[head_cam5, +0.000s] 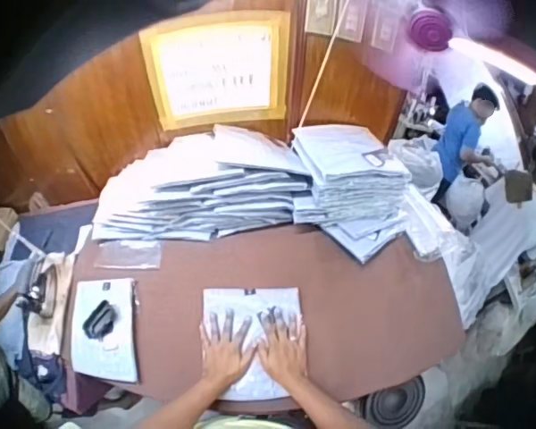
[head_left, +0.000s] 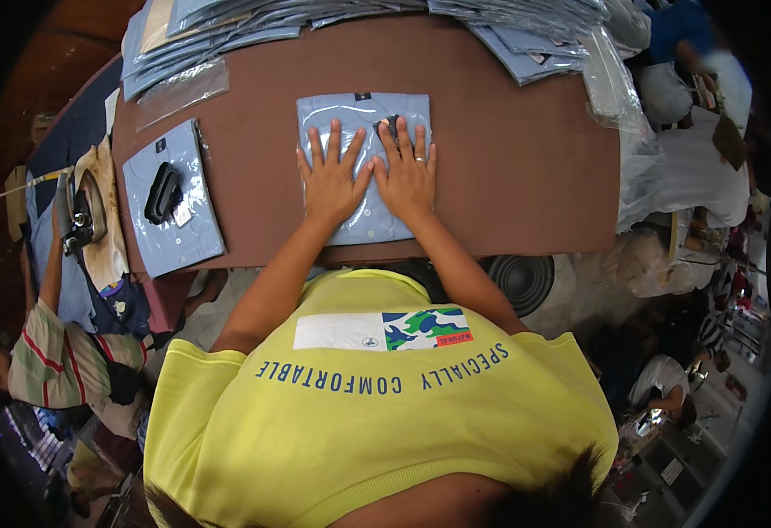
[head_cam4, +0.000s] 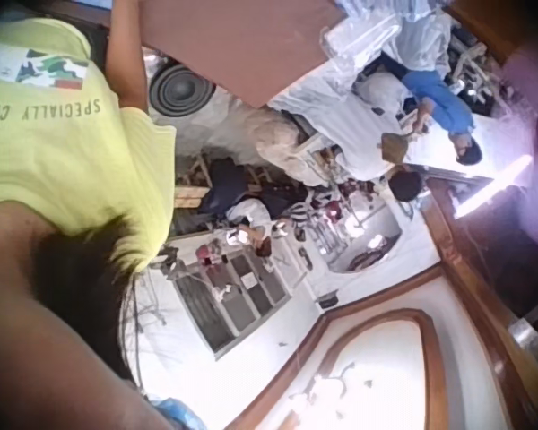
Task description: The person packages folded shirts into plastic bags at a workbench, sealing the bags and organizing them into a stack.
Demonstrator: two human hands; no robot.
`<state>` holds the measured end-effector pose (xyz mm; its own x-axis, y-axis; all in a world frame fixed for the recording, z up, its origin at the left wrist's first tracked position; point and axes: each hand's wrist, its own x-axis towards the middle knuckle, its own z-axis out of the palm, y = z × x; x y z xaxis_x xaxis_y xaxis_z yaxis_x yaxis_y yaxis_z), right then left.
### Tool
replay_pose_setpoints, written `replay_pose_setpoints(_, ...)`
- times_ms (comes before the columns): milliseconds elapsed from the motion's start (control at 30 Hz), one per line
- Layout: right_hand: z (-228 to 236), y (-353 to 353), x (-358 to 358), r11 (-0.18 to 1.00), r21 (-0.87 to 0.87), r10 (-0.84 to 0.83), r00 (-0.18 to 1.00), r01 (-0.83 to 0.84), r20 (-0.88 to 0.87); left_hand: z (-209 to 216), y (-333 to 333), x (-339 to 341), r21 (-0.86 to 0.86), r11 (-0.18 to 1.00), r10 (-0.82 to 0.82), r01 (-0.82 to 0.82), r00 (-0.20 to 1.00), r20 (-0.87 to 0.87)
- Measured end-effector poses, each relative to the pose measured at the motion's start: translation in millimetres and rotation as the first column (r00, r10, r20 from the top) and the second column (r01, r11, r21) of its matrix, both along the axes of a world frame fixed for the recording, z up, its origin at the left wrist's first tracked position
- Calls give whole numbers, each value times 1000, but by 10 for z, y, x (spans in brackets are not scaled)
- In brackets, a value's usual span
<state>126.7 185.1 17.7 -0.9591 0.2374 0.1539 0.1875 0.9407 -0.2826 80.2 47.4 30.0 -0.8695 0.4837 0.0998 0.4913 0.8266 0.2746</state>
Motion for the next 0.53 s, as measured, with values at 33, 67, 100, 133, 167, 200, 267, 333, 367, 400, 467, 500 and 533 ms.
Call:
replay_pose_setpoints(33,3,18,-10,1000,1,4,1000,-4,-1,-6,14,-16,6,1000,-1,1,1000,-15)
replay_pose_setpoints(67,-6,20,-18,1000,5,3,1000,-3,-15,-13,22,-28,11,1000,0,1,1000,-29)
replay_pose_setpoints(100,-21,12,-27,1000,9,4,1000,-4,-28,-23,18,-40,13,1000,-2,3,999,-39)
replay_pose_setpoints(133,-26,22,-40,1000,19,9,999,-8,-44,-34,27,-59,20,1000,0,1,999,-52)
replay_pose_setpoints(167,-31,25,-55,1000,25,6,999,-5,-54,-45,28,-77,28,1000,4,-2,998,-63)
replay_pose_setpoints(200,-39,21,-78,999,32,6,998,-4,-64,-54,23,-96,41,999,-2,4,998,-63)
replay_pose_setpoints(267,-54,49,-138,998,55,7,996,-2,-88,-71,30,-138,76,997,6,-1,998,-66)
replay_pose_setpoints(333,-87,47,-220,997,82,11,994,-1,-112,-120,42,-254,119,993,-5,15,996,-88)
replay_pose_setpoints(367,-79,43,-248,997,80,20,993,-11,-113,-153,28,-319,151,988,-9,20,997,-72)
replay_pose_setpoints(400,-99,48,-260,998,68,22,994,-15,-106,-178,-20,-334,183,983,-11,21,998,-54)
replay_pose_setpoints(467,-133,108,-302,998,58,40,995,-35,-93,-182,-183,-298,512,858,51,-45,999,2)
replay_pose_setpoints(500,-134,167,-295,999,-2,33,999,-33,-32,-169,-298,-243,658,749,79,-76,997,25)
replay_pose_setpoints(533,-157,97,-260,996,12,86,996,-86,-20,-214,-389,-110,667,735,131,-123,991,38)
